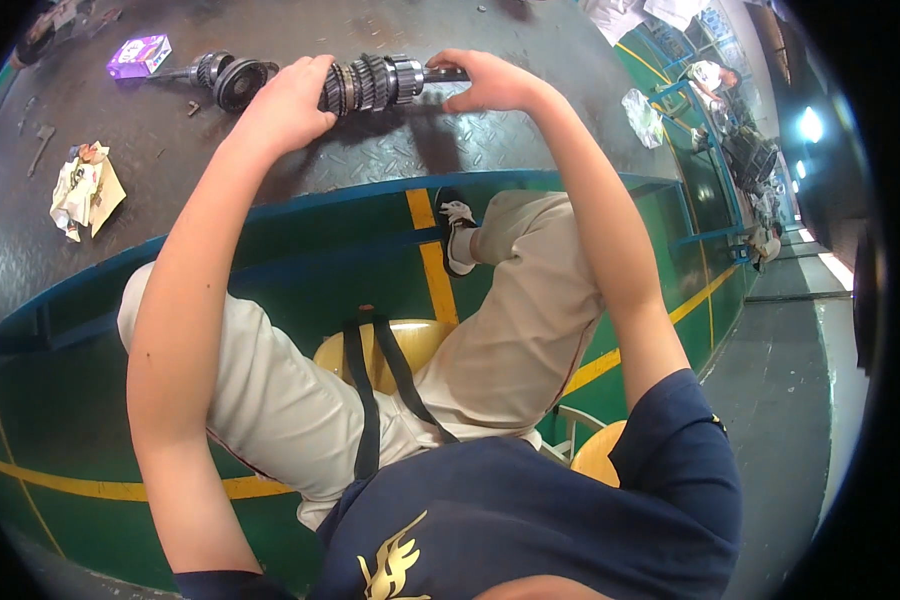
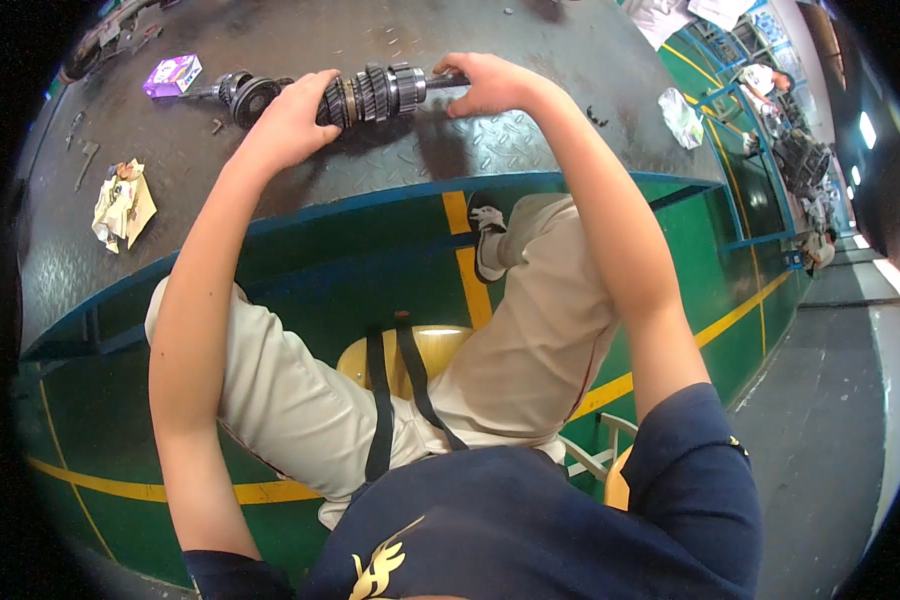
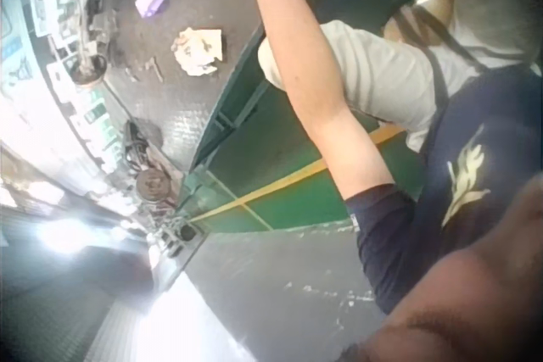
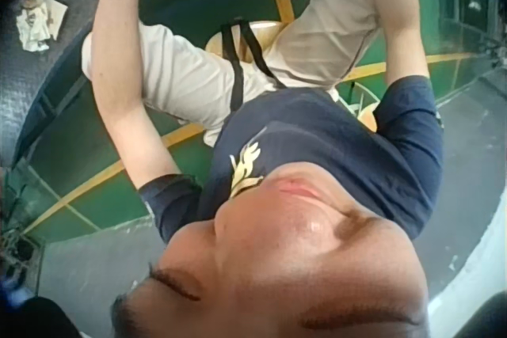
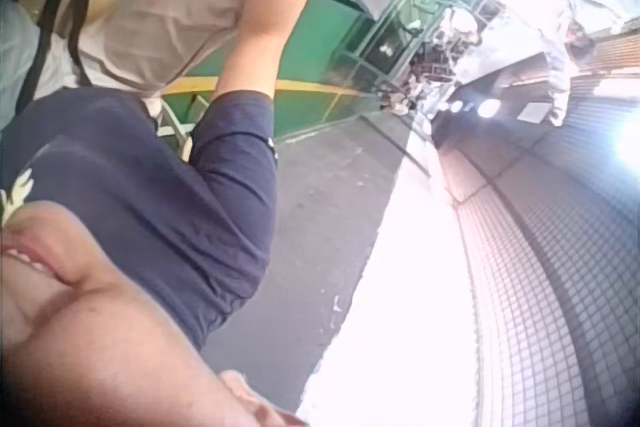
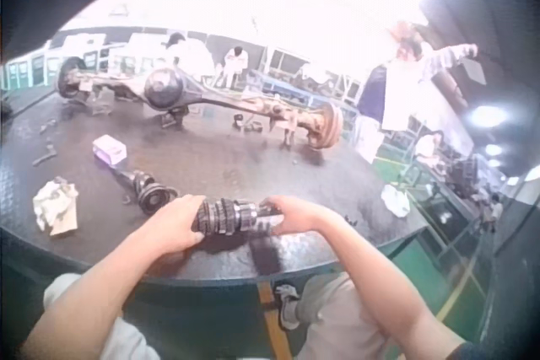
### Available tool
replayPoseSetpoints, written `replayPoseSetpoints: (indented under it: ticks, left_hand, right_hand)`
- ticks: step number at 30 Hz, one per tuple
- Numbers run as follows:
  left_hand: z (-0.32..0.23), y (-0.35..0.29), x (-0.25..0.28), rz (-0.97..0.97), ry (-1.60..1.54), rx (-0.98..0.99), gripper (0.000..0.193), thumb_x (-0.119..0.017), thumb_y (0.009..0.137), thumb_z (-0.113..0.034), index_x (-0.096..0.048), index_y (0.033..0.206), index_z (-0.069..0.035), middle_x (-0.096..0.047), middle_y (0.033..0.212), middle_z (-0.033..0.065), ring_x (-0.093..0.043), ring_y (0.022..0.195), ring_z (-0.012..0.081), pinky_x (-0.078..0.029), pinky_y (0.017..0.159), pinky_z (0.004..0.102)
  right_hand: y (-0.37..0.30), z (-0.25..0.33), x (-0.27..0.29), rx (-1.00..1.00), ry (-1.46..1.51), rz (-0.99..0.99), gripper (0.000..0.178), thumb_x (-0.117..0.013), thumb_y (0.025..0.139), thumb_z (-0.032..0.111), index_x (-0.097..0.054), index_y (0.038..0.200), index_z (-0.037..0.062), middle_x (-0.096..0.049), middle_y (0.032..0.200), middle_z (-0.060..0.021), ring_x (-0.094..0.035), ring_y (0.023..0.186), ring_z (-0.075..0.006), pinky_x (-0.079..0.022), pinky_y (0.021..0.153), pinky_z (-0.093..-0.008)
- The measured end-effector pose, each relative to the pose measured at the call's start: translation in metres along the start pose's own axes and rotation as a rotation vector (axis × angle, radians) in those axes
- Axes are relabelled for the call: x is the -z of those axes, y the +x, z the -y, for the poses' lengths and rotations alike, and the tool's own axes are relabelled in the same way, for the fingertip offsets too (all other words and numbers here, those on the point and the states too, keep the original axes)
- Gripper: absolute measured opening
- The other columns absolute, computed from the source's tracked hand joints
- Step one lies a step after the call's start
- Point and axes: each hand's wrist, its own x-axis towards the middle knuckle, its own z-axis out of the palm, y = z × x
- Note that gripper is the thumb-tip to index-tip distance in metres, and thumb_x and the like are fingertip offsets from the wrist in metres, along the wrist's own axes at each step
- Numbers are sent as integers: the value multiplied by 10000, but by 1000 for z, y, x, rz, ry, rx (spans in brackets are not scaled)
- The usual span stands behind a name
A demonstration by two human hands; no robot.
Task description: The person holds and rotates a transmission gear shaft assembly over a metal workbench, moving it back and forth to look at the different gear sets along the shaft.
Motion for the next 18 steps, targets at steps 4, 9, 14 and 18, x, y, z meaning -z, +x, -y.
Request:
replayPoseSetpoints:
  ticks: [4,9,14,18]
  left_hand:
    - [5,5,-3,-28,-3,-5,667,-704,704,-61,-479,1327,12,-549,1289,208,-512,1228,358,-397,1076,392]
    - [6,13,-5,-61,-2,-25,663,-691,680,-28,-496,1313,11,-556,1284,213,-519,1219,365,-405,1067,401]
    - [5,11,1,-51,49,-15,634,-687,676,-34,-517,1284,30,-572,1235,227,-539,1185,376,-426,1044,404]
    - [-1,10,2,-39,20,14,632,-700,706,-50,-502,1304,7,-568,1248,203,-540,1187,359,-424,1054,391]
  right_hand:
    - [3,-13,-8,29,-2,-82,548,-753,749,183,-565,1248,58,-663,1113,-155,-630,1015,-266,-486,930,-356]
    - [5,-37,-10,-55,7,-138,482,-764,757,213,-613,1185,50,-682,1047,-157,-640,971,-264,-484,907,-353]
    - [9,-27,-11,-15,-8,-64,490,-757,754,220,-609,1184,37,-674,1058,-189,-647,981,-298,-492,878,-376]
    - [8,-40,-18,-77,3,-120,542,-757,728,329,-625,1197,91,-669,1118,-199,-627,1066,-363,-483,939,-419]
